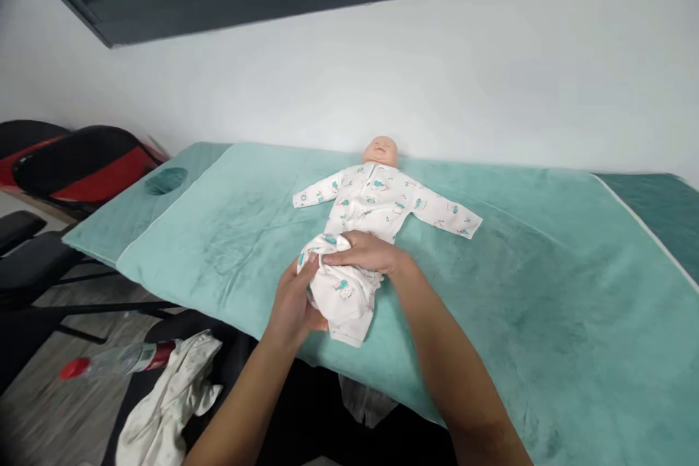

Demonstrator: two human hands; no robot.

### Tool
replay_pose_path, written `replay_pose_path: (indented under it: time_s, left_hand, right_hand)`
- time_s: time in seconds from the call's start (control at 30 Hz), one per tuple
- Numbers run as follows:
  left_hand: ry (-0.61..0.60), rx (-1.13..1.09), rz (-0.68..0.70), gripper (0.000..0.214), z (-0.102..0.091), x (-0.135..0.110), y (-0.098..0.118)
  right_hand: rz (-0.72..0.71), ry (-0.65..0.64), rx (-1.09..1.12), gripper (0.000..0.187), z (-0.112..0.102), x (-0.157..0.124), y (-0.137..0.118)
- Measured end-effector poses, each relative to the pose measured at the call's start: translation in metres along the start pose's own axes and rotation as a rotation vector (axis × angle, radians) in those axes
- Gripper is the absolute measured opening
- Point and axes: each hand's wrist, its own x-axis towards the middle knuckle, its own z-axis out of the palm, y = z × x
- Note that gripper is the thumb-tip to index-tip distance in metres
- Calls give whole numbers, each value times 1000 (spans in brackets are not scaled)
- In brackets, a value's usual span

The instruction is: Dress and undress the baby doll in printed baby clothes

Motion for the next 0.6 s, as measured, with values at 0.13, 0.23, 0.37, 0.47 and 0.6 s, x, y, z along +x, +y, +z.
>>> replay_pose_path:
  time_s: [0.13, 0.23, 0.37, 0.47, 0.6]
  left_hand:
    - [172, -181, 11, 41, 1, -51, -11]
    - [235, -235, -19, 44, -2, -73, -17]
    - [307, -163, -60, 45, -29, -79, -26]
    - [330, -27, -77, 46, -57, -71, -36]
    - [237, 134, -143, 52, -74, -58, -44]
  right_hand:
    - [23, -131, -401, 33, 8, 5, -9]
    - [19, -158, -548, 25, 10, 8, -9]
    - [8, -148, -663, 13, 15, 11, -5]
    - [-3, -119, -717, 13, 22, 11, -3]
    - [-54, -111, -750, 8, 26, 5, 0]
